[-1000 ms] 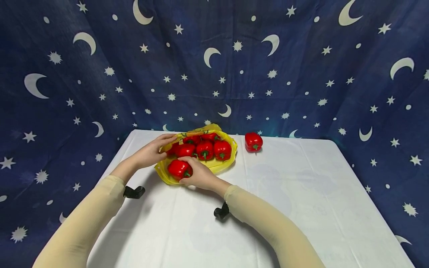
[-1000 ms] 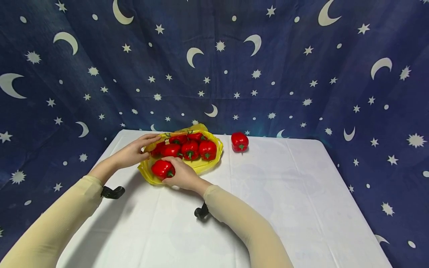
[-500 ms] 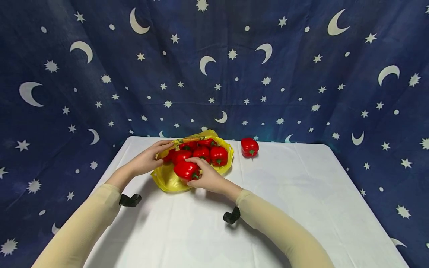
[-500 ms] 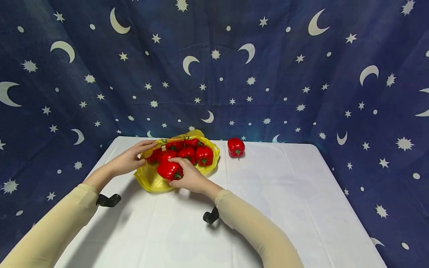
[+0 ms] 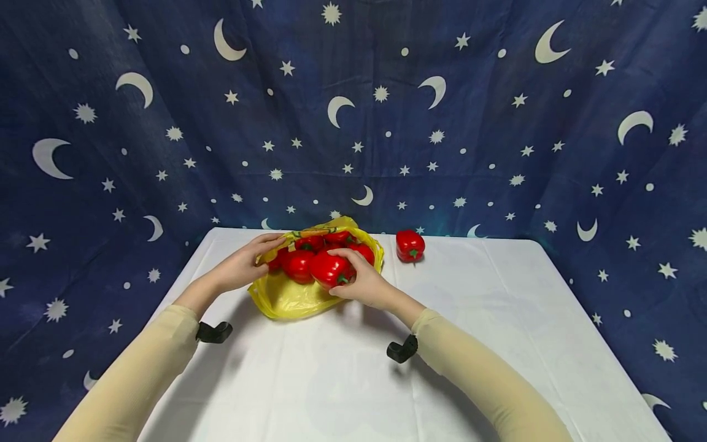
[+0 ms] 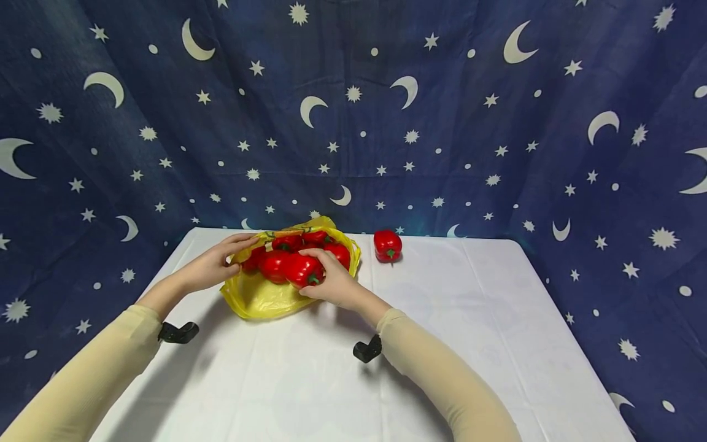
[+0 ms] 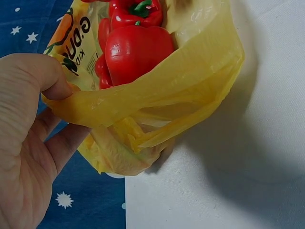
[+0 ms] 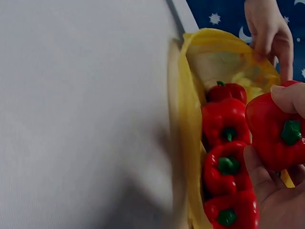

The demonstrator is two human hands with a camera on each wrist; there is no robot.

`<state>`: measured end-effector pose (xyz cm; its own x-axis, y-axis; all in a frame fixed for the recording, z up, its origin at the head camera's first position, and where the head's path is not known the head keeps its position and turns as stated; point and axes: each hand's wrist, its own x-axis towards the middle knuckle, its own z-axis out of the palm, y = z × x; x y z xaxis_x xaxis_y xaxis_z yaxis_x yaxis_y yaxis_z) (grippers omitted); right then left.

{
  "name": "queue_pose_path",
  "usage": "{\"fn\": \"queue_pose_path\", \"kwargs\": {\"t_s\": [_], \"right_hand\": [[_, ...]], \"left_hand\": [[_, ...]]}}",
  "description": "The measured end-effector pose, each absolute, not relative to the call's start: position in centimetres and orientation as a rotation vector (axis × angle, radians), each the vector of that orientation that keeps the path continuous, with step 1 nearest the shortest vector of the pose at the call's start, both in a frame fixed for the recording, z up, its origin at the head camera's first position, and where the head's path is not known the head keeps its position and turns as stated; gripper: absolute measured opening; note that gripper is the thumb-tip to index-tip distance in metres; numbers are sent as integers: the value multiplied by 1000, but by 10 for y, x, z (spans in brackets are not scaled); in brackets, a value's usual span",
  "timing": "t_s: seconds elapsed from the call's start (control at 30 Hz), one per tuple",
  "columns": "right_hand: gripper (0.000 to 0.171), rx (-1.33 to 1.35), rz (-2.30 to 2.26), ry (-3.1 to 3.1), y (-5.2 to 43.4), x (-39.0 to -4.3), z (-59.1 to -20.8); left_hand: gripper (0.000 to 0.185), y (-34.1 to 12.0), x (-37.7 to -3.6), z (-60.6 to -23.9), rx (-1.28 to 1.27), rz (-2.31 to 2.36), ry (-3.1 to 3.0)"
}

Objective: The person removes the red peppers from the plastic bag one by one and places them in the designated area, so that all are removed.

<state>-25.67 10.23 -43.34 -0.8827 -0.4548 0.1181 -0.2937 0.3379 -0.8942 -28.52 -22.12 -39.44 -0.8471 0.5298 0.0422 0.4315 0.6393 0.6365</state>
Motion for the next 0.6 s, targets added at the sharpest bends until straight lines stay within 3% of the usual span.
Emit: {"fn": "queue_pose_path", "kwargs": {"t_s": [0.6], "right_hand": [[81,-519,-1723,2439,157,-269,-418]], "left_hand": [[66,-220,-286,-395,825,953,2733]]}}
